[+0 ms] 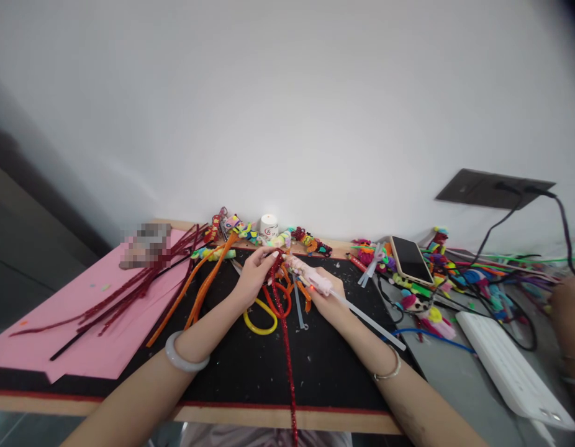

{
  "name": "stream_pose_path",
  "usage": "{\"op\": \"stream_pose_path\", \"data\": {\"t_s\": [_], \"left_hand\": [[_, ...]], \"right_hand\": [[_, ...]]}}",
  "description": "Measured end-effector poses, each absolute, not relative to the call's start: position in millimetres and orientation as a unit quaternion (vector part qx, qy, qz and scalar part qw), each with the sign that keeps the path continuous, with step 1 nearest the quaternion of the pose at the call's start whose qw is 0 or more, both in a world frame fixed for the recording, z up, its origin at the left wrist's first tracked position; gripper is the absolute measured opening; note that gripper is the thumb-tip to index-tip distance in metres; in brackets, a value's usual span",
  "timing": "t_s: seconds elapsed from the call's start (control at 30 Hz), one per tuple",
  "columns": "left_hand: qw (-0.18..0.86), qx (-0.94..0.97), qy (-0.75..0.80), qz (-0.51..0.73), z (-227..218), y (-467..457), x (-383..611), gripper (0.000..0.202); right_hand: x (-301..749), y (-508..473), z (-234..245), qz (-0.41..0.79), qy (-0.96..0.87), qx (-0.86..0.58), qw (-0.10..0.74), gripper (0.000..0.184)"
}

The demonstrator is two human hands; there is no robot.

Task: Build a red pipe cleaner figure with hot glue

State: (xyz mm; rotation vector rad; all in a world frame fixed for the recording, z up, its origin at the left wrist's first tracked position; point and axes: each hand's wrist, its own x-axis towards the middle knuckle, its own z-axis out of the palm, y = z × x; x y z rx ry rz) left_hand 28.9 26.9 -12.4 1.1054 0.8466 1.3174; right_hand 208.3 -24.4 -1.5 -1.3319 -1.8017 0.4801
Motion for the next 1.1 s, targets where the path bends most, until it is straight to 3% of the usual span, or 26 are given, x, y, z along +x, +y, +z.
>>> {"op": "stream_pose_path", "data": {"t_s": [1.1], "left_hand": [[0.591,0.446,0.351,0.573,-3.6,23.7,26.9,0.022]], "right_hand": [[208.2,-21.0,-5.1,0.186,-0.713,-0.533,0.416,0.007]]}}
